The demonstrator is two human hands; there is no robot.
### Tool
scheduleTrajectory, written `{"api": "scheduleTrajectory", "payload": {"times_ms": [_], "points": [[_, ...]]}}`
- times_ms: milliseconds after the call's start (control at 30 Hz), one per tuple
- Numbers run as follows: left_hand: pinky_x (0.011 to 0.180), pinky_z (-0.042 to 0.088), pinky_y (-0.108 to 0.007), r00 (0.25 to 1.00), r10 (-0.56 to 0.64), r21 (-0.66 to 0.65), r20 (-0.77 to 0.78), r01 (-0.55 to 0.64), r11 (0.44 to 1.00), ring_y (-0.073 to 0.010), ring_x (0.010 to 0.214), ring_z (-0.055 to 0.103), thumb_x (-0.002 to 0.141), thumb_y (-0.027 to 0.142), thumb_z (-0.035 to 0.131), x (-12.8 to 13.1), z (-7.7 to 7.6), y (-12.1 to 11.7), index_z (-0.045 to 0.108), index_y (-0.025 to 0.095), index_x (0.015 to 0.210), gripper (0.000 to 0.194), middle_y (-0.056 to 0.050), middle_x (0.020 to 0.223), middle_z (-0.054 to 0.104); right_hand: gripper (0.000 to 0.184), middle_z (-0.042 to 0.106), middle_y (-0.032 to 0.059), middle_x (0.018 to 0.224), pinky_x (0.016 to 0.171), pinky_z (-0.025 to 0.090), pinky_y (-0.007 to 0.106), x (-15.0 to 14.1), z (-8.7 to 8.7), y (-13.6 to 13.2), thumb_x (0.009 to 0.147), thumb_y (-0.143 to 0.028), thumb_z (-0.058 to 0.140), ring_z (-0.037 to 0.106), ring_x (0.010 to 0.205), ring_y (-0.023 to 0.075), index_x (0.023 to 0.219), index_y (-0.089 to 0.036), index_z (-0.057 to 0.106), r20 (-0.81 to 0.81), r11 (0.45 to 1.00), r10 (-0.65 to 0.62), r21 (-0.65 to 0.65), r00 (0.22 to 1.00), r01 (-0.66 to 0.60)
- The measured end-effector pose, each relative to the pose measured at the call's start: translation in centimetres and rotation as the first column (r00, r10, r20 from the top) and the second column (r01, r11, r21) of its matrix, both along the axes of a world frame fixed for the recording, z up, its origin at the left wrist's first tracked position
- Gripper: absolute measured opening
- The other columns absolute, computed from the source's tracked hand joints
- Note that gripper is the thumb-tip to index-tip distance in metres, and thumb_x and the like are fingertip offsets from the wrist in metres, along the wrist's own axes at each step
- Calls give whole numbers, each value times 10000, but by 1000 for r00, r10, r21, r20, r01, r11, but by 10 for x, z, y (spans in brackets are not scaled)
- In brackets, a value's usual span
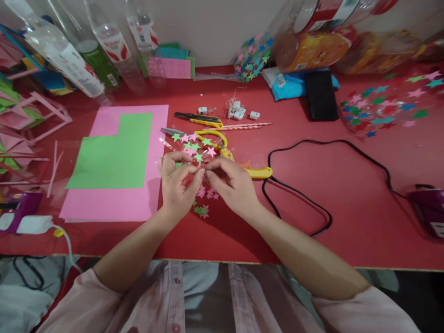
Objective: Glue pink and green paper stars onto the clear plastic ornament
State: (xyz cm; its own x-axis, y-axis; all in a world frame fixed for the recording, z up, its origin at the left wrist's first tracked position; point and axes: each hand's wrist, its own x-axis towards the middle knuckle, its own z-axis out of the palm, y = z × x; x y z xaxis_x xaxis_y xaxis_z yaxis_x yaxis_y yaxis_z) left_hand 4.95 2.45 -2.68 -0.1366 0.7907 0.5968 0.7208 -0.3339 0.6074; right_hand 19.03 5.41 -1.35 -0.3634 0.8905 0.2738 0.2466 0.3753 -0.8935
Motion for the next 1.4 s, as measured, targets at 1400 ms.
{"api": "scheduleTrajectory", "payload": {"times_ms": [1400], "points": [[1038,332,-496,980,-3,12,-197,6,1000,-262,1232,442,880,240,471,-2,-1,-4,597,215,739,191,-86,1339,498,82,604,-11,773,663,419,247,-2,-2,-1,857,-210,518,554,721,120,779,-205,544,51,1000,-15,26,999,13]]}}
